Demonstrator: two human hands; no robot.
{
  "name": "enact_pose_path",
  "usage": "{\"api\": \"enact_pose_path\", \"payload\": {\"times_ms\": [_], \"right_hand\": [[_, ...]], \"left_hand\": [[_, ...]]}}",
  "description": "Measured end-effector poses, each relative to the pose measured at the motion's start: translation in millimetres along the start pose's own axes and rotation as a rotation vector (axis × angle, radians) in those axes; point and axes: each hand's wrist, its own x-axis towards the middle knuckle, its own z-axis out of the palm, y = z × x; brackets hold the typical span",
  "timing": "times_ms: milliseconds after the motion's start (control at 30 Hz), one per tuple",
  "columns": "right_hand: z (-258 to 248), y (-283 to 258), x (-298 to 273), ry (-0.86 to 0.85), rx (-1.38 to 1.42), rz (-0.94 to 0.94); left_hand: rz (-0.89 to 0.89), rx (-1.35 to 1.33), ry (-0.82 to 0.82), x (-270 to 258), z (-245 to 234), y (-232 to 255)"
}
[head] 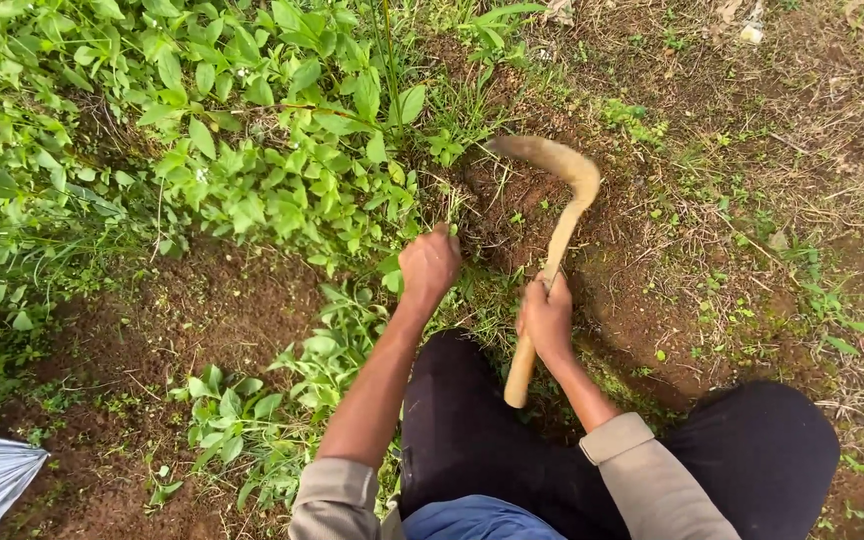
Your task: The person uses a sickle to cut weeds at the base and pulls them out by hand. The removed weeds are gathered into a pile on the ground.
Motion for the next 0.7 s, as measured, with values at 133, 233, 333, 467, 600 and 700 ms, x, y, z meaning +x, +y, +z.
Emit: {"api": "enact_pose_path", "payload": {"times_ms": [133,233,333,467,600,700], "right_hand": [[-21,-28,-17,-0.119,-0.205,0.132],[-28,-59,-31,-0.122,-0.250,0.111],[-36,-78,-44,-0.056,-0.094,-0.050],[-45,-97,-41,-0.069,-0.086,-0.144],[-45,-100,-29,-0.141,-0.170,-0.159],[-35,-107,-19,-0.198,-0.153,-0.301]], "left_hand": [[0.029,0.025,0.029,0,4,-5],[-0.007,0.044,0.009,-4,9,-3],[-0.012,0.053,0.018,-7,20,0],[-0.005,0.065,0.075,-2,37,2],[-0.019,0.067,0.083,-8,39,6],[-0.038,0.077,0.070,-14,28,7]]}}
